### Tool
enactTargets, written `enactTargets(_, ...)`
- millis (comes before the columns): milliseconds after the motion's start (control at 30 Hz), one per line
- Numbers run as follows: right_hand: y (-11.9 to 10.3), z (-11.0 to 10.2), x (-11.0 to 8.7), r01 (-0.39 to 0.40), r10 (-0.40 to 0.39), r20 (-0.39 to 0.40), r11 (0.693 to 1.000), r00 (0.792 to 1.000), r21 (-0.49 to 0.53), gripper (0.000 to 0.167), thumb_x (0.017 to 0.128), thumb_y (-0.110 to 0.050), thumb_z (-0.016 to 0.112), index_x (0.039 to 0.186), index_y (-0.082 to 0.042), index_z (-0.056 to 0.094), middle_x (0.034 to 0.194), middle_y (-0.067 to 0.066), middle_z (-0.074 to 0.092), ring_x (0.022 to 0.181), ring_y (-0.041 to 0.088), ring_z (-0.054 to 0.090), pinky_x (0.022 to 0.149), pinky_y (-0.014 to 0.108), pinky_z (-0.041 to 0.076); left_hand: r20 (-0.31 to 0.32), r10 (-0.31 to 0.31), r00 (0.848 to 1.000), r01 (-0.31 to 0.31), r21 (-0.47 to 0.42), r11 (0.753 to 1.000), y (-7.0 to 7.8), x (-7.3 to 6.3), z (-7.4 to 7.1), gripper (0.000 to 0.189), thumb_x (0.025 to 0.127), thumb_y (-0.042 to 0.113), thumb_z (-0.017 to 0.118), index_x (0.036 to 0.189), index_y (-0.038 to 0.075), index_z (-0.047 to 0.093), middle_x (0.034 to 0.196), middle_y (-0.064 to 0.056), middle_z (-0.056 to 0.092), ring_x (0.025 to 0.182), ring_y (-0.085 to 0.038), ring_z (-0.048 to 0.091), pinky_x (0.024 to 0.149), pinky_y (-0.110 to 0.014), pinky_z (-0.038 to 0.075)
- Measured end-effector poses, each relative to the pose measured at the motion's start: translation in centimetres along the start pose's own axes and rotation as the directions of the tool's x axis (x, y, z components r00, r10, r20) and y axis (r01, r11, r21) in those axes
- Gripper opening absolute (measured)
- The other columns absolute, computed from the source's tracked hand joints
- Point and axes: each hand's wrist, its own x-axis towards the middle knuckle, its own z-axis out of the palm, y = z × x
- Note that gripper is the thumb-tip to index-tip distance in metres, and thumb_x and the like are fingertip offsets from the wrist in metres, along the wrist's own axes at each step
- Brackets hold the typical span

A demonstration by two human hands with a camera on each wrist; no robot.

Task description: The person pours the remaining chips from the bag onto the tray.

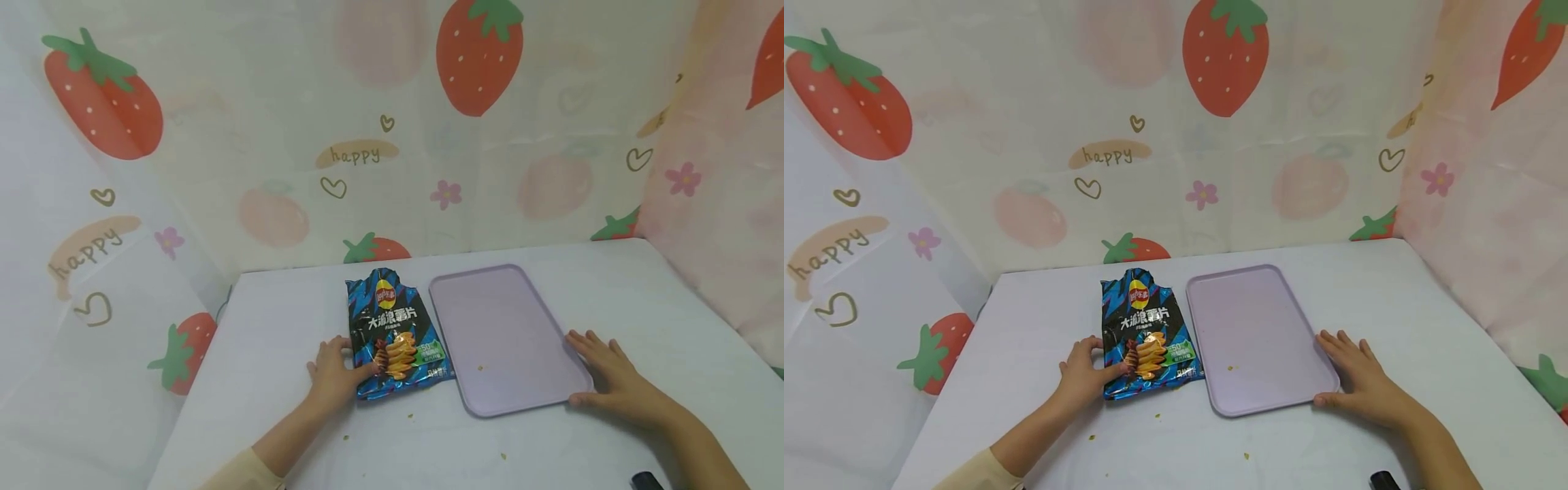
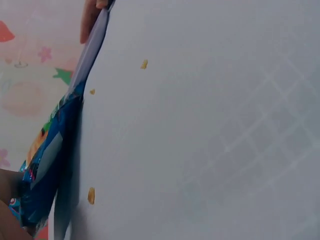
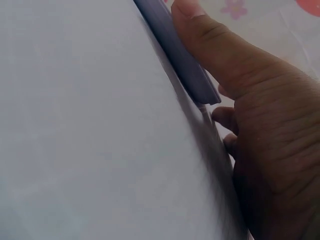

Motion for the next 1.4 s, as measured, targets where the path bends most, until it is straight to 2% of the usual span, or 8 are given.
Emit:
enactTargets(100, 0.0, 0.1, 0.0, -0.011, 0.011, 0.003, 1.000, 1.000, -0.002, 0.101, 0.078, -0.034, 0.087, 0.159, -0.007, 0.033, 0.158, 0.027, 0.038, 0.153, -0.007, -0.001, 0.123, 0.024, -0.014, 0.015, 0.018, 1.000, -0.016, -0.120, 0.993, 0.2, -0.2, 0.1, 0.059, 0.092, 0.023, 0.077, 0.136, 0.001, 0.045, 0.153, -0.027, 0.043, 0.150, -0.047, 0.026, 0.121, -0.068, 0.002)
enactTargets(267, 0.0, 0.2, -0.1, -0.016, 0.016, 0.004, 1.000, 1.000, -0.005, 0.102, 0.078, -0.035, 0.087, 0.159, -0.007, 0.033, 0.159, 0.025, 0.038, 0.153, -0.007, -0.001, 0.123, 0.025, -0.014, 0.066, 0.018, 0.998, 0.002, -0.290, 0.957, 0.8, -0.6, 0.2, 0.051, 0.102, 0.014, 0.063, 0.144, 0.011, 0.034, 0.154, -0.026, 0.045, 0.145, -0.039, 0.042, 0.121, -0.058, 0.026)
enactTargets(333, 0.0, 0.1, -0.2, -0.017, 0.017, 0.008, 1.000, 1.000, -0.004, 0.102, 0.079, -0.036, 0.087, 0.160, -0.008, 0.032, 0.161, 0.023, 0.037, 0.152, -0.008, -0.001, 0.123, 0.025, -0.014, 0.087, 0.018, 0.996, 0.013, -0.346, 0.938, 1.0, -0.7, 0.2, 0.049, 0.105, 0.012, 0.057, 0.146, 0.015, 0.030, 0.149, -0.027, 0.051, 0.135, -0.037, 0.055, 0.112, -0.053, 0.043)
enactTargets(467, -0.1, 0.1, -0.3, -0.028, 0.028, 0.016, 1.000, 0.999, 0.000, 0.102, 0.079, -0.037, 0.087, 0.160, -0.009, 0.031, 0.163, 0.018, 0.036, 0.152, -0.009, 0.002, 0.122, 0.023, -0.015, 0.103, 0.045, 0.994, 0.003, -0.420, 0.908, 1.3, -0.8, -0.1, 0.045, 0.109, 0.012, 0.050, 0.147, 0.020, 0.028, 0.130, -0.025, 0.065, 0.110, -0.029, 0.069, 0.094, -0.043, 0.058)
enactTargets(533, -0.1, 0.0, -0.2, -0.030, 0.030, 0.018, 1.000, 0.999, -0.001, 0.102, 0.080, -0.037, 0.087, 0.160, -0.009, 0.032, 0.163, 0.018, 0.036, 0.152, -0.009, 0.003, 0.122, 0.024, -0.015, 0.103, 0.063, 0.993, -0.010, -0.453, 0.892, 1.6, -0.8, -0.3, 0.043, 0.109, 0.013, 0.049, 0.146, 0.022, 0.028, 0.128, -0.023, 0.066, 0.107, -0.027, 0.070, 0.091, -0.040, 0.059)
enactTargets(733, -0.3, -0.1, -0.2, -0.035, 0.035, 0.019, 0.999, 0.999, 0.002, 0.102, 0.080, -0.038, 0.086, 0.160, -0.010, 0.032, 0.160, 0.023, 0.037, 0.152, -0.010, 0.002, 0.124, 0.030, -0.015, 0.082, 0.100, 0.992, -0.046, -0.493, 0.869, 2.8, -0.7, -1.1, 0.041, 0.109, 0.017, 0.050, 0.145, 0.027, 0.032, 0.130, -0.020, 0.066, 0.107, -0.026, 0.069, 0.092, -0.039, 0.059)
enactTargets(1133, -0.3, -0.2, -0.2, -0.066, 0.065, 0.045, 0.998, 0.997, 0.023, 0.101, 0.081, -0.039, 0.085, 0.161, -0.012, 0.030, 0.160, 0.026, 0.036, 0.150, -0.013, 0.000, 0.125, 0.036, -0.016, -0.004, 0.236, 0.972, -0.208, -0.490, 0.846, 6.6, 0.6, -2.8, 0.028, 0.104, 0.013, 0.060, 0.132, 0.014, 0.056, 0.112, -0.013, 0.076, 0.098, -0.023, 0.073, 0.082, -0.033, 0.061)
enactTargets(1400, -0.3, -0.1, -0.2, -0.069, 0.069, 0.046, 0.998, 0.997, 0.011, 0.099, 0.082, -0.041, 0.084, 0.161, -0.012, 0.032, 0.160, 0.025, 0.037, 0.150, -0.012, 0.001, 0.123, 0.029, -0.016, -0.037, 0.225, 0.974, -0.216, -0.468, 0.857, 8.8, 1.6, -2.4, 0.026, 0.096, 0.019, 0.074, 0.122, 0.016, 0.073, 0.111, -0.006, 0.076, 0.099, -0.020, 0.072, 0.082, -0.031, 0.061)
